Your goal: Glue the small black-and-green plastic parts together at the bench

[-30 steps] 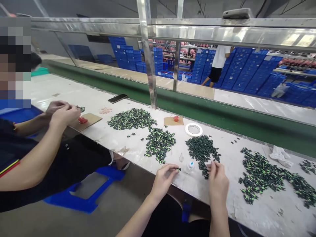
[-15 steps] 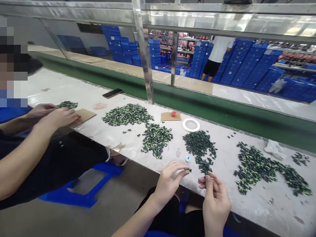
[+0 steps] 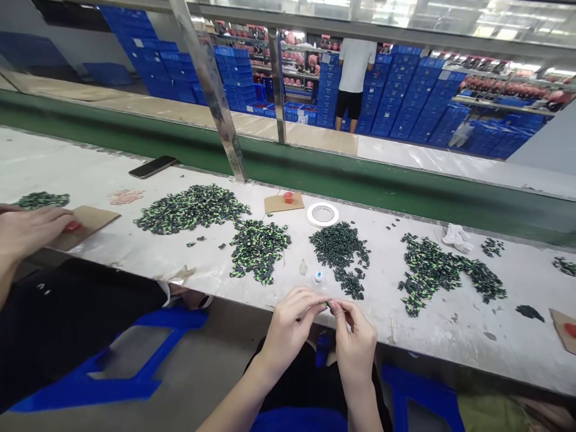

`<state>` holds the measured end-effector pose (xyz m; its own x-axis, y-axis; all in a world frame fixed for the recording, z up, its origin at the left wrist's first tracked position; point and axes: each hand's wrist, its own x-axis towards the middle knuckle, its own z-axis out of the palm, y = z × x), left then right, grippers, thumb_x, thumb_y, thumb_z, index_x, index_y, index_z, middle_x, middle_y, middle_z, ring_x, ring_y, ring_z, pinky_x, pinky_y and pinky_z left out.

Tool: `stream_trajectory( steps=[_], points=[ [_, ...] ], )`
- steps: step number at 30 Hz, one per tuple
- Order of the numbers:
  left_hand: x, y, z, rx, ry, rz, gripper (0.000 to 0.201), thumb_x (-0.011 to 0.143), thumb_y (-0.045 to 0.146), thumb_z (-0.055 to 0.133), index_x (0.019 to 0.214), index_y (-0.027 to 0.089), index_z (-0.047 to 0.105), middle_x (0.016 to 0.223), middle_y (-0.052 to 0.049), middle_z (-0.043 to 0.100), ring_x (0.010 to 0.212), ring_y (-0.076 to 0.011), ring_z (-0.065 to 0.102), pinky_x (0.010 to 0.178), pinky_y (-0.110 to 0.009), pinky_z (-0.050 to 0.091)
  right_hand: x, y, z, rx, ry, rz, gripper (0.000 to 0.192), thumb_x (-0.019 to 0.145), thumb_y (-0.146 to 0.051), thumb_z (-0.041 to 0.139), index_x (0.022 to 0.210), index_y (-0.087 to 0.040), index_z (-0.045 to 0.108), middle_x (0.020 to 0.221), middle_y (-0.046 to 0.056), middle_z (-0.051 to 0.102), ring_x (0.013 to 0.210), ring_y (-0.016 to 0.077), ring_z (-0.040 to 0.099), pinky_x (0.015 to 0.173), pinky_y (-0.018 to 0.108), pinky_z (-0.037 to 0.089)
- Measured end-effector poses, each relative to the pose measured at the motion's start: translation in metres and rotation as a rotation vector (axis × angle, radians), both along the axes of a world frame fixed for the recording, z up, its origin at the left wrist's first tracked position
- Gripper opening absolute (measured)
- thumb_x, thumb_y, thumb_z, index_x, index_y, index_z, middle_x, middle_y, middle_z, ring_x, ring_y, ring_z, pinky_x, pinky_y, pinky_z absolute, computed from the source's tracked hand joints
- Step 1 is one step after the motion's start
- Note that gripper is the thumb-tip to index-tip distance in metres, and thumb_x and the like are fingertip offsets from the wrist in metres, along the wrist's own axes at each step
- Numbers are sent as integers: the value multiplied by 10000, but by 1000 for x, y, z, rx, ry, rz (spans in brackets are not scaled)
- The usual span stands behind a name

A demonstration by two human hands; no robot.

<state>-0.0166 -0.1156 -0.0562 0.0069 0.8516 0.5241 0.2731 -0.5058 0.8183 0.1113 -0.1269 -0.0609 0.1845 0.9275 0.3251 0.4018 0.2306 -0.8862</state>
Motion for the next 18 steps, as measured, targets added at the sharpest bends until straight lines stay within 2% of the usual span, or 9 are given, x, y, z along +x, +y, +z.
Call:
stream_trajectory(
  steps=[7,12,15,18],
  points=[
    [2,0,-2,-165,-80,-5,119,846,240,643,868,199,753,813,-62,746,781,-191,698,707,-295,584,2,-2,-6,20,31,-25,261,893,-368,552,764,-183,684,762,62,731,672,179,695,587,249,559],
    [2,-2,-1,-118,-54,3,131,854,235,630,885,206,754,820,-68,750,780,-195,690,700,-306,582,1,-3,-6,20,14,-39,263,896,-371,553,774,-181,687,751,60,733,650,175,693,554,243,556],
    [2,-2,1,-91,-38,3,133,856,215,623,890,210,752,824,-66,752,775,-193,687,698,-305,579,0,-3,-6,79,-34,-43,241,905,-337,547,781,-183,684,736,53,726,646,170,687,563,246,554],
    [2,-2,1,-136,-47,-15,132,846,207,626,887,212,752,826,-62,752,794,-196,692,724,-309,581,-2,-2,-8,173,-69,-42,208,904,-293,553,792,-183,690,737,55,720,647,167,679,610,265,561]
  ],
)
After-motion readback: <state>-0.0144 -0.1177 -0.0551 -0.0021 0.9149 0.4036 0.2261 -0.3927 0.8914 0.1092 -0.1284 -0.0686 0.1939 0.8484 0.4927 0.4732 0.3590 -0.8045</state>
